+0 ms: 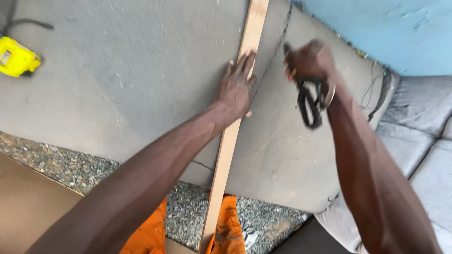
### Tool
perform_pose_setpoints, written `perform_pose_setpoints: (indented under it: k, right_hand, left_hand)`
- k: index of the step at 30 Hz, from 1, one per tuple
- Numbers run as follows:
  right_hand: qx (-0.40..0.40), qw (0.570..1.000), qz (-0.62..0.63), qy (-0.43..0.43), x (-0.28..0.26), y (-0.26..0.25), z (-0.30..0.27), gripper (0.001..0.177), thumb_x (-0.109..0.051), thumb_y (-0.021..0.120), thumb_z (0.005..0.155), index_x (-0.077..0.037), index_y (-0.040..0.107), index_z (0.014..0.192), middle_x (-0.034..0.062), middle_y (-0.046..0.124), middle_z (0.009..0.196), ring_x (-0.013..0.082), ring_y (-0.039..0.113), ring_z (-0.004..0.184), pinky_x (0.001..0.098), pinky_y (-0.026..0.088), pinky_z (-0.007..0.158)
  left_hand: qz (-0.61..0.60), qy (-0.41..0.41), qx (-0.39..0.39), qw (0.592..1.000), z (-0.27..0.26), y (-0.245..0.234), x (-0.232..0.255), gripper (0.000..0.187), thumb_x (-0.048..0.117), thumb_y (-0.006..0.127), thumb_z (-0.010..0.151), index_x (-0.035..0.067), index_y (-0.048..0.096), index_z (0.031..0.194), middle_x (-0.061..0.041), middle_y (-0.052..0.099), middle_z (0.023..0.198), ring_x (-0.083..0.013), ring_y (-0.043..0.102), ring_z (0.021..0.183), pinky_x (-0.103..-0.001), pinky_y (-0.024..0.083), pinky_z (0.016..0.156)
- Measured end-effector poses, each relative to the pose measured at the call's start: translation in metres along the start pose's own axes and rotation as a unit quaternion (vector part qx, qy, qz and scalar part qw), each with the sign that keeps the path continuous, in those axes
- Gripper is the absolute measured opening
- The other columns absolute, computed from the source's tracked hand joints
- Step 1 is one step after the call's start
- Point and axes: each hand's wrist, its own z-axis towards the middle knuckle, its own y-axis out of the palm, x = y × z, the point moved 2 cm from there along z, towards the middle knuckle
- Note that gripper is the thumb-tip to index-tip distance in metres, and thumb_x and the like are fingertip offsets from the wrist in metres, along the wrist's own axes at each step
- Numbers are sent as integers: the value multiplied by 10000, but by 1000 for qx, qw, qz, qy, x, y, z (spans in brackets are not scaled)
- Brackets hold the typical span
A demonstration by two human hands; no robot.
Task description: Measuring and marking a foam cushion on a sofa using a tape measure and a wooden plank as a guide
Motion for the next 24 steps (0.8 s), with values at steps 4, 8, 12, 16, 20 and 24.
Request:
perform_pose_setpoints:
  k: [4,8,12,16,20,24]
  right_hand:
    - [49,997,-64,-2,20,3,76,281,-325,810,1127,-162,867,905,81,860,755,178,876,588,352,680,510]
    - [81,989,-123,-9,27,19,72,324,-455,846,1170,-232,852,936,23,870,772,137,890,614,315,676,543]
    - [-9,987,-133,-84,28,63,-38,529,-270,754,1385,-94,845,894,38,875,768,136,822,578,301,654,504]
    - [12,981,-171,-93,54,144,-149,708,-500,615,1240,-235,850,627,15,745,512,328,774,521,427,602,691]
    - [21,992,-90,84,41,148,-177,398,-506,722,1114,-370,953,819,-90,728,477,149,837,519,375,655,693]
    - [64,990,-105,-63,18,121,-157,562,-421,695,1204,-258,881,699,16,734,533,310,785,570,418,597,736]
  left_hand:
    - [-26,4,146,989,-24,18,-7,733,507,1072,1063,65,822,1591,-377,0,2055,-657,-45,1897,-684,378,1551]
    - [-64,-12,288,955,-30,33,-6,378,75,992,1183,-13,769,1476,-367,-9,2062,-694,26,1910,-645,555,1505]
    - [-246,-110,281,921,-75,2,-11,862,96,665,1312,203,157,2000,-346,80,2107,-652,668,1744,-490,888,961]
    - [-269,-148,281,909,-143,-37,-35,1365,-264,823,1073,173,-26,2048,-420,366,1947,-703,671,1631,-623,852,1075]
    - [-333,-262,237,874,-180,-12,-84,1117,86,966,1158,94,208,1978,-203,690,1495,-374,862,1310,-367,821,1040]
    - [-242,-258,195,915,-196,1,-88,708,382,1024,1087,108,552,1538,-64,663,1232,-334,866,1105,-510,759,885]
